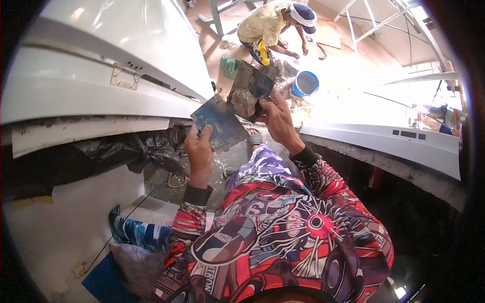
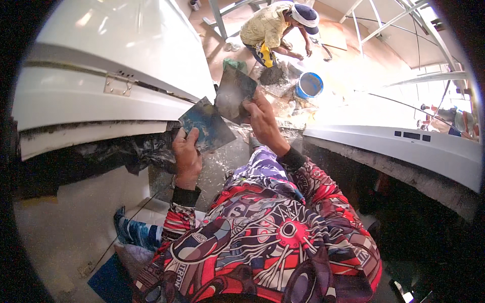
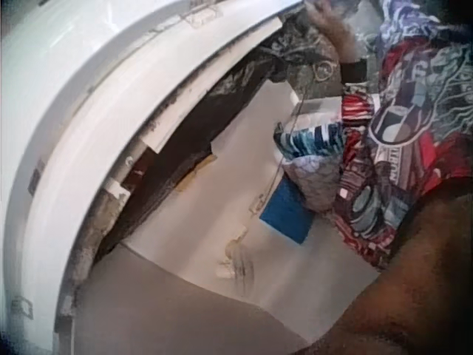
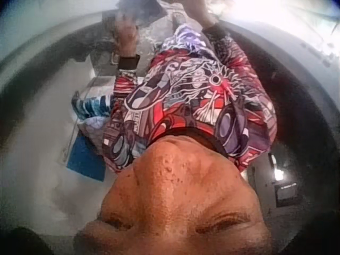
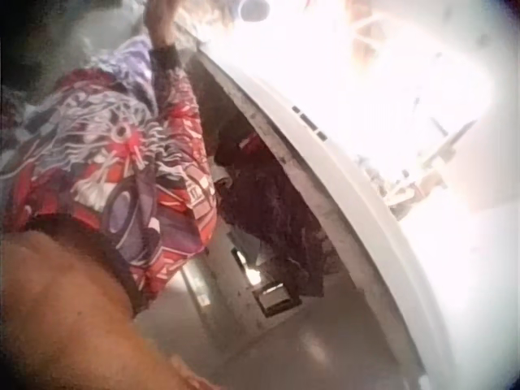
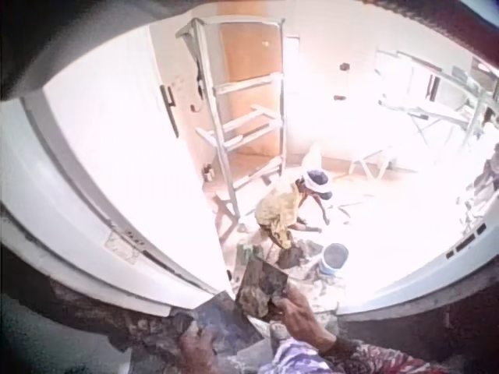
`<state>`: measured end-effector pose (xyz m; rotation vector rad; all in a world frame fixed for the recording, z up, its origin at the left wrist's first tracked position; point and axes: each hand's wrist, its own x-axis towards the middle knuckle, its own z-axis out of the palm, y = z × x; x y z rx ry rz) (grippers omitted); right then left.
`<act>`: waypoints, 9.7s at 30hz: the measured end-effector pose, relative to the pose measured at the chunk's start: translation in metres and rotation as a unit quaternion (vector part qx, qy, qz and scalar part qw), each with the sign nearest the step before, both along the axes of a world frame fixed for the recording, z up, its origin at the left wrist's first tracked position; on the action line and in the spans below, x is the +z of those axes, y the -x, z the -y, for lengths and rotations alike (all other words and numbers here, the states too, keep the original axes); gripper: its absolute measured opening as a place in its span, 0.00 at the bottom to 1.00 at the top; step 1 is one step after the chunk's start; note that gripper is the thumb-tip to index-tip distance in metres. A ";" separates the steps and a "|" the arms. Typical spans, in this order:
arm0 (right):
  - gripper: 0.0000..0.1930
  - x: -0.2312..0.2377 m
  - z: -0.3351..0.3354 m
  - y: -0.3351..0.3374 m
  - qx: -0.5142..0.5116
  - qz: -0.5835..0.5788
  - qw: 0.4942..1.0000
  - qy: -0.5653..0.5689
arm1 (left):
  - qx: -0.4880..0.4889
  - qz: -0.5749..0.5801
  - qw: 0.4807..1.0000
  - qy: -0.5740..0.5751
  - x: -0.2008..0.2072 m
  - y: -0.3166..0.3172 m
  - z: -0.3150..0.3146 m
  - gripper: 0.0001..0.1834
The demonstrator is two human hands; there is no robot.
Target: The person applies plaster to a doorframe using putty knives, hangs a black plastic sheet over the opening, and scoops and applies more plaster compound onto the wall with the putty knives.
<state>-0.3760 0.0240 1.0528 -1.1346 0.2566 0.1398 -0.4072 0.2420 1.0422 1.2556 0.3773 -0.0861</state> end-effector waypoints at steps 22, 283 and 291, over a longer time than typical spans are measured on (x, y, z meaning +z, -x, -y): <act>0.27 0.047 0.010 0.014 0.162 0.196 0.777 0.576 | -0.064 0.009 0.959 0.278 0.031 -0.089 0.020 0.12; 0.27 0.098 -0.079 -0.047 0.313 0.153 0.900 -0.262 | 0.183 0.355 0.313 -0.862 0.675 -0.097 -0.118 0.18; 0.26 0.100 -0.086 -0.049 0.299 0.170 0.898 -0.273 | 0.152 0.299 0.428 -0.839 0.649 -0.085 -0.152 0.18</act>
